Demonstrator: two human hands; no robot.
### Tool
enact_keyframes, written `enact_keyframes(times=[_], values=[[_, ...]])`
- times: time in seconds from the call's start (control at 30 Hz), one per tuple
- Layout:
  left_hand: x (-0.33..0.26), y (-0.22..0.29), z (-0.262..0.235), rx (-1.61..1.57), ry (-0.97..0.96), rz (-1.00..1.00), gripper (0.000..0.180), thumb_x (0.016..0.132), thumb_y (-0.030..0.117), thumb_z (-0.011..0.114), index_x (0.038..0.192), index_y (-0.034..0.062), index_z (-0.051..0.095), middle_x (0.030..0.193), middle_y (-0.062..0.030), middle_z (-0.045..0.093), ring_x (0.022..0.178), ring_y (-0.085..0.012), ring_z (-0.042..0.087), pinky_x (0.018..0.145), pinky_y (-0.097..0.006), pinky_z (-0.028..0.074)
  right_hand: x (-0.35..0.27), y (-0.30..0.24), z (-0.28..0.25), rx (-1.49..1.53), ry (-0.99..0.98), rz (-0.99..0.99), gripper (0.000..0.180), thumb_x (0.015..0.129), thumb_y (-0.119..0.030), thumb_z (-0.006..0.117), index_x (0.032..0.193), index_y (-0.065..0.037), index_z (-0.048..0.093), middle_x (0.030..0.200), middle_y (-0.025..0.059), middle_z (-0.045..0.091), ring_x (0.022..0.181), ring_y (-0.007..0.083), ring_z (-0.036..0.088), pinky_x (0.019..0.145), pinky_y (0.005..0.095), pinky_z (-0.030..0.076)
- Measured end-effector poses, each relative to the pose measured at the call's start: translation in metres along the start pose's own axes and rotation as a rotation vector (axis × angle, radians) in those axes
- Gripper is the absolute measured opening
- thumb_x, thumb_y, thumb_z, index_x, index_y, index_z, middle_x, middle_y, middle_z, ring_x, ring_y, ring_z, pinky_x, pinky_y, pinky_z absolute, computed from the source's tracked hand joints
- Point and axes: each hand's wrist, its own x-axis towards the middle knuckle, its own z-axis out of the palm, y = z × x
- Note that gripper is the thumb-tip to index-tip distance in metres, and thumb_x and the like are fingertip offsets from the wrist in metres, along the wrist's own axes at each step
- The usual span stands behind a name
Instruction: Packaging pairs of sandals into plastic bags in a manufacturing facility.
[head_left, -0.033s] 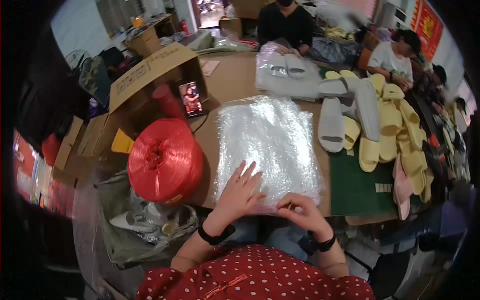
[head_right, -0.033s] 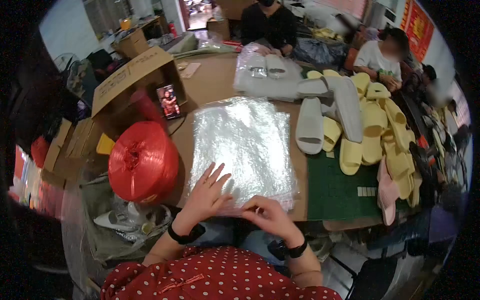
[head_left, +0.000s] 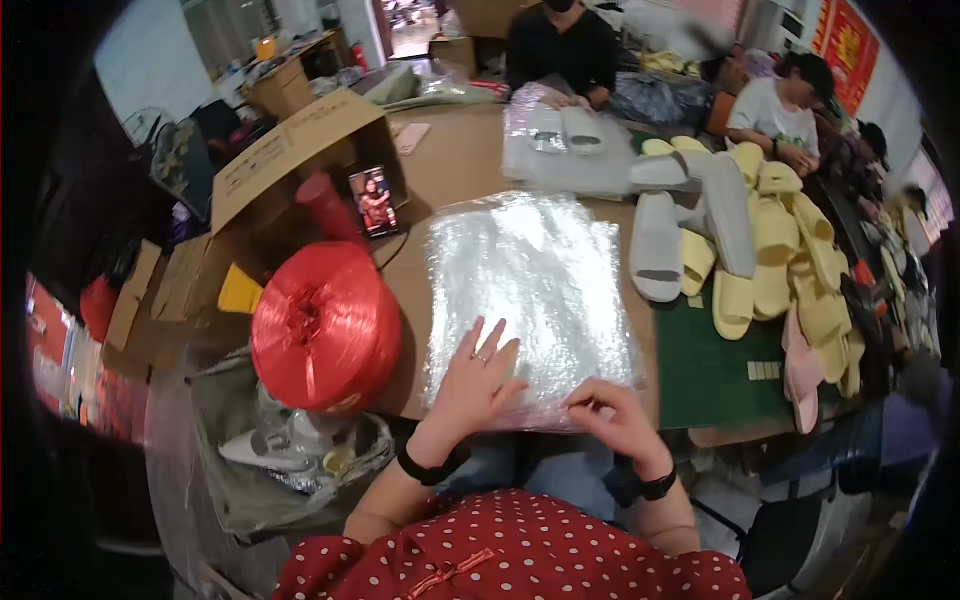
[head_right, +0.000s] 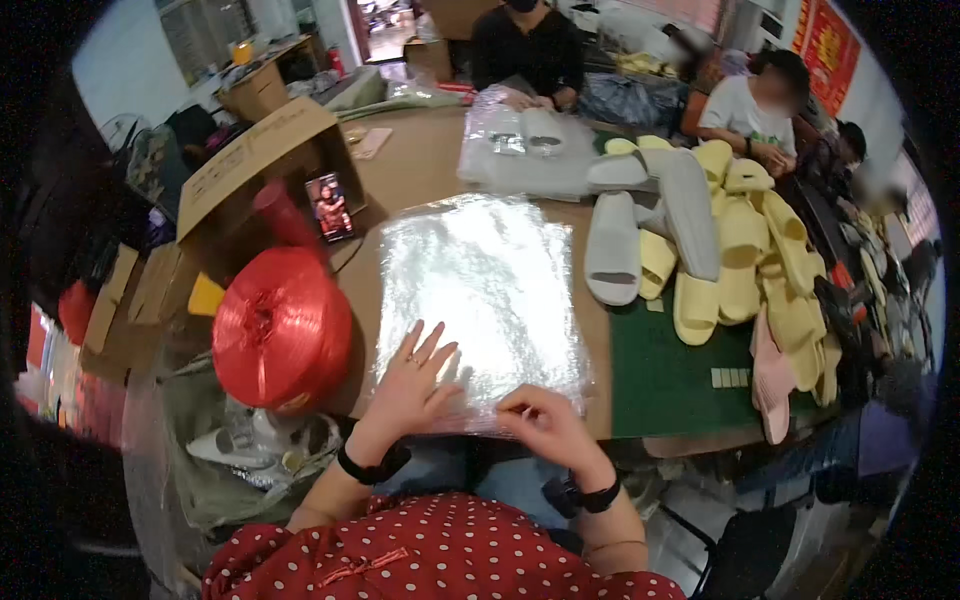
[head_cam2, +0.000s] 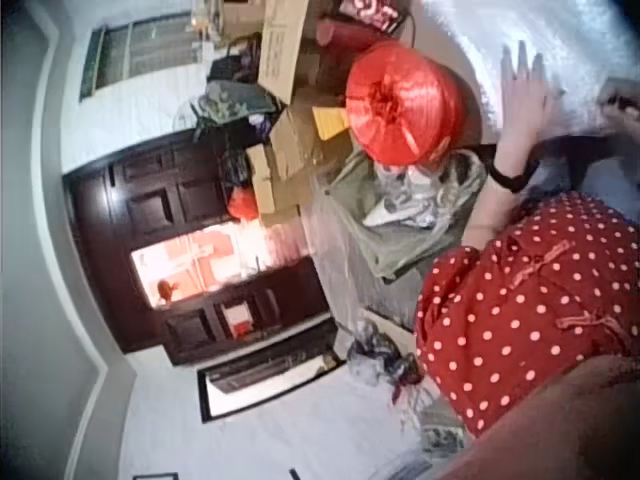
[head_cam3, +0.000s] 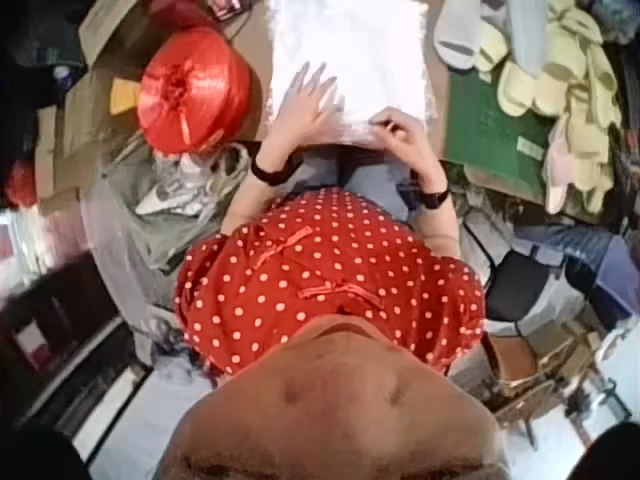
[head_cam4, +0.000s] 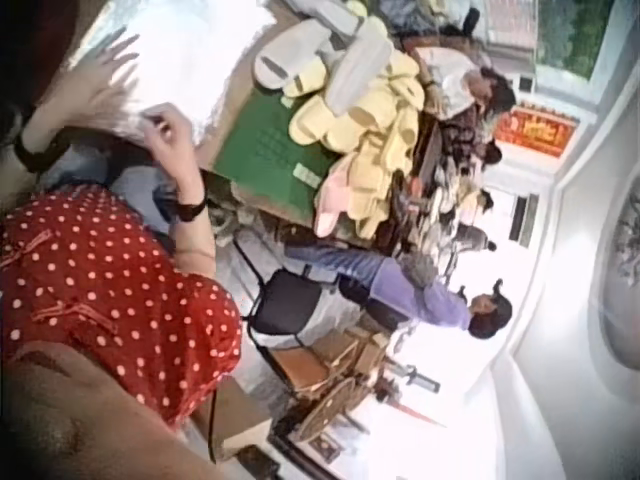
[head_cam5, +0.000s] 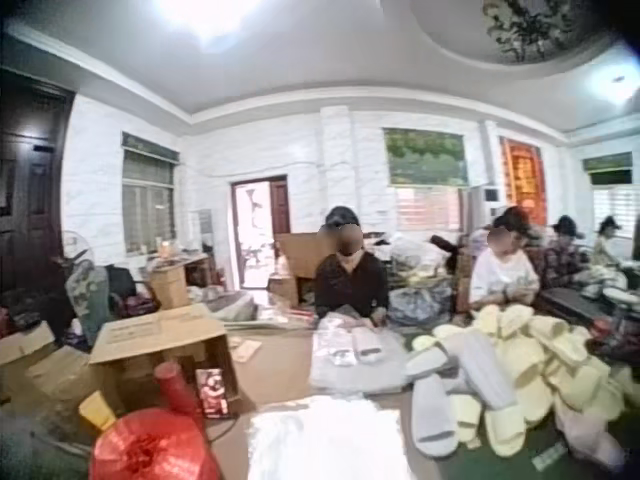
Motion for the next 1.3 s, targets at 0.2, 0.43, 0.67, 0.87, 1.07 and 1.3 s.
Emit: enact_keyframes(times=[0.2,0.43,0.67,0.87,1.07,1.3], values=[[0.01,-0.03,0.039,-0.066,-0.078,-0.119,0.058,0.087,0.04,0.064,0.133,0.0061,0.056,0.149,-0.022,0.043,0.141,-0.0491,0.027,0.117,-0.056,0.018,-0.009,0.021,-0.072,-0.095,0.52,0.209,0.01,0.088,-0.01,0.07,0.096,-0.004,0.067,0.082,-0.0026,0.063,0.075,0.0045,0.055,0.064,0.0218,0.042],[0.004,-0.034,0.051,-0.08,0.018,-0.095,0.054,0.088,0.037,0.066,0.132,0.0076,0.058,0.151,-0.0151,0.043,0.142,-0.0435,0.029,0.117,-0.054,0.018,0.045,0.072,-0.195,-0.954,1.012,-0.058,0.046,0.075,-0.013,0.076,0.116,-0.004,0.057,0.115,0.0151,0.058,0.109,0.0365,0.052,0.094,0.0451,0.043],[0.002,-0.032,0.051,-0.085,0.042,-0.118,0.052,0.089,0.038,0.065,0.131,0.0079,0.059,0.149,-0.0149,0.045,0.142,-0.0408,0.03,0.117,-0.054,0.018,0.109,0.103,-0.284,-1.279,1.058,0.29,0.098,0.069,-0.021,0.083,0.149,-0.011,0.029,0.138,0.0231,0.043,0.13,0.0425,0.04,0.111,0.049,0.033],[-0.002,-0.033,0.05,-0.088,0.059,-0.11,0.052,0.087,0.035,0.067,0.131,0.0085,0.059,0.147,-0.0164,0.047,0.14,-0.042,0.034,0.117,-0.054,0.021,0.126,0.104,-0.3,-1.155,1.115,0.396,0.1,0.069,-0.027,0.08,0.152,-0.01,0.026,0.135,0.0244,0.045,0.127,0.0441,0.042,0.105,0.0546,0.036],[0.001,-0.032,0.051,-0.077,0.053,-0.108,0.053,0.088,0.035,0.067,0.133,0.0081,0.058,0.147,-0.0161,0.046,0.14,-0.042,0.033,0.117,-0.055,0.021,0.122,0.045,-0.284,-0.236,1.064,-0.167,0.074,0.081,-0.027,0.072,0.142,-0.001,0.041,0.131,0.0169,0.053,0.113,0.0262,0.056,0.097,0.0356,0.044],[0.004,-0.037,0.054,-0.078,0.08,-0.098,0.052,0.089,0.037,0.068,0.131,0.0084,0.059,0.146,-0.016,0.048,0.139,-0.0417,0.034,0.116,-0.054,0.024,0.092,-0.038,-0.216,0.239,0.732,-0.16,0.06,0.088,-0.026,0.066,0.136,0.004,0.047,0.118,0.0104,0.062,0.104,0.0193,0.062,0.089,0.0308,0.049]])
